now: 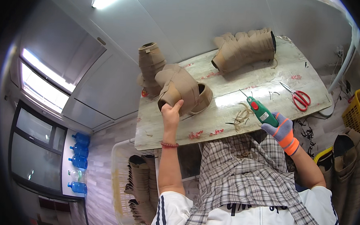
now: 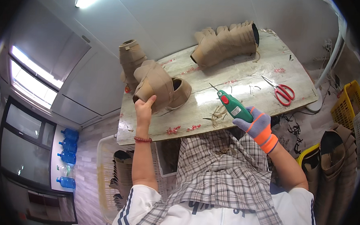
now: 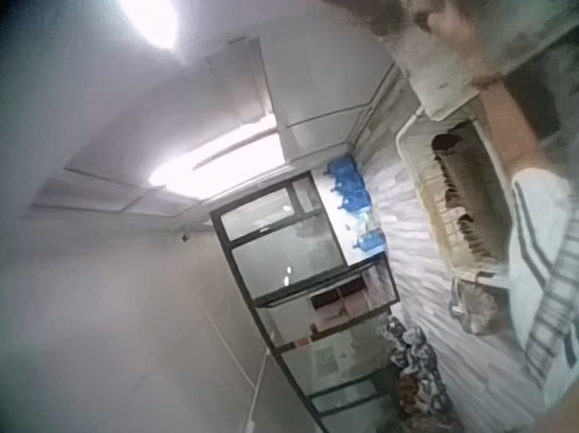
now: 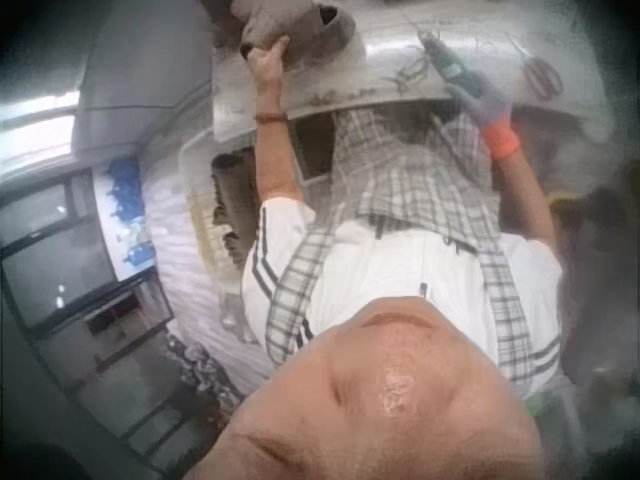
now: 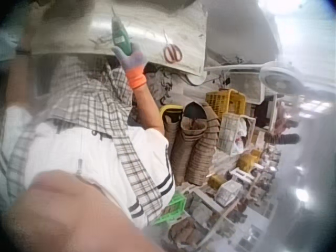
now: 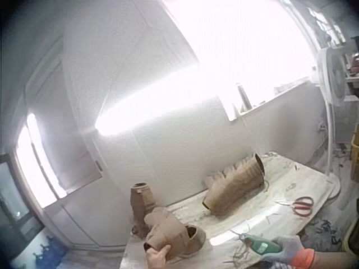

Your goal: The person uses a rotary cutting tool to trim the edges of beige shoe uppers, then switches to scissors to trim the interior lining. Finished uppers are placed on the table as the person continues processing additional units.

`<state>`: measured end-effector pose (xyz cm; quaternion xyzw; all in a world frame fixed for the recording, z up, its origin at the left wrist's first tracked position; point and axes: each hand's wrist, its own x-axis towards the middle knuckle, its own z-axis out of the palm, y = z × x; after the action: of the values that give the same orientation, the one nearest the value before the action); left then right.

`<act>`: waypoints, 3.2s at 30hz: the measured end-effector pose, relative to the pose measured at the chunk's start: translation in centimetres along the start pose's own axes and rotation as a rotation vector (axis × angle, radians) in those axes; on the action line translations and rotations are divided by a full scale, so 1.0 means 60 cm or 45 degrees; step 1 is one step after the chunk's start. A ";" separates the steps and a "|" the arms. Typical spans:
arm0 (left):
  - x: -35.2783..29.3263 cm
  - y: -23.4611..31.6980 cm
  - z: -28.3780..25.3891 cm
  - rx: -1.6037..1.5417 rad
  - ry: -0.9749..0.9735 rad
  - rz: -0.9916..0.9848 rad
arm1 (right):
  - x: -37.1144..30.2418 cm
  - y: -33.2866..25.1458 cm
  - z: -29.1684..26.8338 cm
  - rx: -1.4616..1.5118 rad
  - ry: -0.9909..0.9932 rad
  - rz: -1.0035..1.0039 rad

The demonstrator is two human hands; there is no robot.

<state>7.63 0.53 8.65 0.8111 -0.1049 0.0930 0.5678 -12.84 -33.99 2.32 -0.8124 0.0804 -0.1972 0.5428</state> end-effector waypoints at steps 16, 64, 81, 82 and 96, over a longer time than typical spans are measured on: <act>-0.110 0.078 0.102 -1.268 -0.211 0.100 | 0.016 -0.088 0.019 0.107 -0.130 -0.056; -0.178 0.005 0.157 0.319 -0.477 0.946 | 0.057 -0.046 -0.050 0.634 0.006 0.232; -0.031 0.032 0.033 -1.836 -0.509 -0.610 | 0.014 0.006 -0.080 -0.627 0.159 -0.695; -0.030 0.032 0.035 -1.838 -0.517 -0.619 | 0.012 0.000 -0.079 -0.646 0.139 -0.692; -0.038 0.009 0.072 -1.894 -0.541 -0.718 | 0.017 -0.020 -0.060 -0.589 0.132 -0.794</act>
<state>5.42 -3.54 7.06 0.2193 -0.0368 -0.3025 0.9269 -13.49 -36.94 4.86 -0.8877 -0.1005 -0.3701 0.2547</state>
